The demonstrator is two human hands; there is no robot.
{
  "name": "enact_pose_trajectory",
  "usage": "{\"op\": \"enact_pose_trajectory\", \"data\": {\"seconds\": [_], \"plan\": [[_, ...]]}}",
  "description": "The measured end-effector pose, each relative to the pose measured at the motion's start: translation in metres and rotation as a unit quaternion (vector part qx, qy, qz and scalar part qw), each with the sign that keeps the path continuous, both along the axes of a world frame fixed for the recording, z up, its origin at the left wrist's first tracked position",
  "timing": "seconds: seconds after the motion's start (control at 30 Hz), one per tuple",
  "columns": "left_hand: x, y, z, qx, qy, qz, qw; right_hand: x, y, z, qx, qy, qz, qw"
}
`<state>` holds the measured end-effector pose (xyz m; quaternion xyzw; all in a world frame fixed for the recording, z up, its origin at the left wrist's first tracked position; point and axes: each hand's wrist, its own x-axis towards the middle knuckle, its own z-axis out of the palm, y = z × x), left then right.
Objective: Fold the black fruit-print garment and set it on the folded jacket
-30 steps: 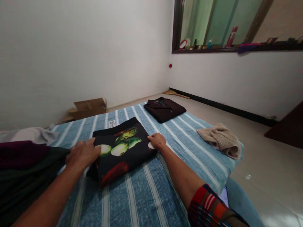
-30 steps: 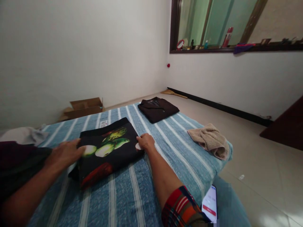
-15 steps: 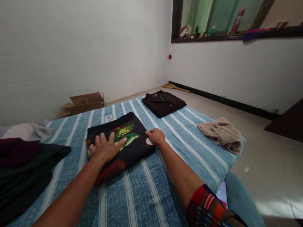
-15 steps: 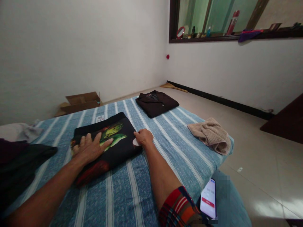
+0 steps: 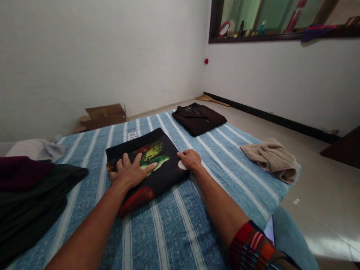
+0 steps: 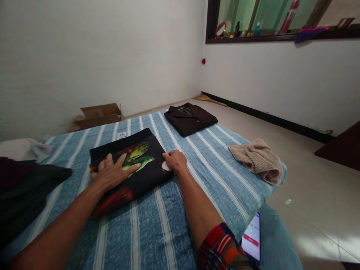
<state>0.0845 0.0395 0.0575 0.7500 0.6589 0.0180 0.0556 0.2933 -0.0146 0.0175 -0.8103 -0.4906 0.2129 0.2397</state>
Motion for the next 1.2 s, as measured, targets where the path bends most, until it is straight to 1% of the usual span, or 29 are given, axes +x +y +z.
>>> {"op": "enact_pose_trajectory", "data": {"seconds": [0.1, 0.2, 0.37, 0.47, 0.53, 0.63, 0.7, 0.9, 1.2], "plan": [[-0.004, 0.004, -0.002, 0.001, 0.015, -0.006, 1.000, -0.001, 0.000, -0.001, 0.000, -0.002, 0.001, 1.000], [-0.009, 0.005, 0.000, 0.006, 0.030, -0.022, 0.999, -0.003, -0.001, -0.002, 0.003, -0.005, 0.006, 1.000], [-0.011, 0.000, 0.005, 0.065, 0.053, -0.030, 0.996, -0.005, -0.002, -0.006, 0.011, -0.012, 0.016, 1.000], [-0.013, 0.000, -0.001, 0.114, 0.061, -0.044, 0.991, -0.006, -0.003, -0.008, 0.016, -0.014, 0.022, 1.000], [-0.015, 0.003, -0.009, 0.129, 0.060, -0.048, 0.989, -0.006, -0.004, -0.009, 0.019, -0.014, 0.026, 0.999], [-0.019, 0.008, -0.018, 0.095, 0.050, -0.038, 0.993, -0.006, -0.004, -0.011, 0.022, -0.012, 0.028, 0.999], [-0.020, 0.011, -0.021, 0.068, 0.042, -0.032, 0.996, -0.006, -0.004, -0.012, 0.024, -0.011, 0.030, 0.999], [-0.020, 0.009, -0.018, 0.028, 0.027, -0.028, 0.999, -0.006, -0.004, -0.015, 0.021, -0.011, 0.039, 0.999], [-0.023, 0.006, -0.018, 0.017, 0.018, -0.032, 0.999, -0.007, -0.004, -0.019, 0.020, -0.002, 0.048, 0.999]]}}
